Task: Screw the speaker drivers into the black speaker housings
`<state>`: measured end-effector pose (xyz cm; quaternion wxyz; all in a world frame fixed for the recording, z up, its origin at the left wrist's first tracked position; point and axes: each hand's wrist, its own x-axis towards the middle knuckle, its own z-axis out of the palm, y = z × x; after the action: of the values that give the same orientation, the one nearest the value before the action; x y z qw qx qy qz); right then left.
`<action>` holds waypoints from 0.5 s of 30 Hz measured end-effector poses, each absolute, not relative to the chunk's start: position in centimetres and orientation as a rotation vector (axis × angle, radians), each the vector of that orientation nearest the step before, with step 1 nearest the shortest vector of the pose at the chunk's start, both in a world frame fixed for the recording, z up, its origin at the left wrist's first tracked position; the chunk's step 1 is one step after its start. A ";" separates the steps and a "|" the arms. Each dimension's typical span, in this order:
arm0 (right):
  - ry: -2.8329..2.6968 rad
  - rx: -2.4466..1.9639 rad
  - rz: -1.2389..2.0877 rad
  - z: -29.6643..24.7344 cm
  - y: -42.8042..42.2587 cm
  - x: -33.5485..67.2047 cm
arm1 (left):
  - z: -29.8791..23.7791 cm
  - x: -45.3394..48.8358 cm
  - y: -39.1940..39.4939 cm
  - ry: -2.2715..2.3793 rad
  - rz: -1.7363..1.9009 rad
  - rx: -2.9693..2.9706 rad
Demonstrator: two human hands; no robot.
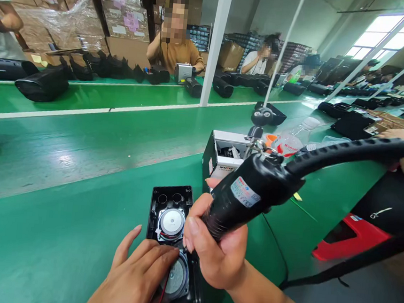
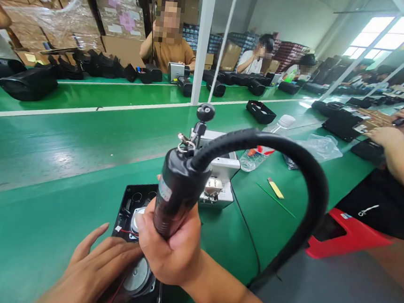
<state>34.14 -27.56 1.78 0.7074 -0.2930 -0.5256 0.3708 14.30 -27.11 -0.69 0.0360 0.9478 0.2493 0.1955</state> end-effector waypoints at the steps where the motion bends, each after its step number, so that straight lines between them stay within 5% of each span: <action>1: -1.163 -0.646 0.856 1.7 -27.5 34.2 | -0.6 14.3 -27.1 0.771 0.595 2.922; 15: -1.358 -0.749 0.823 2.7 -27.3 34.5 | -1.1 14.0 -26.8 0.807 0.590 3.112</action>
<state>34.48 -27.25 2.69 0.6389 -0.3283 -0.5950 0.3605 13.96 -26.83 -1.14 -0.0633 0.9502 0.2464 0.1801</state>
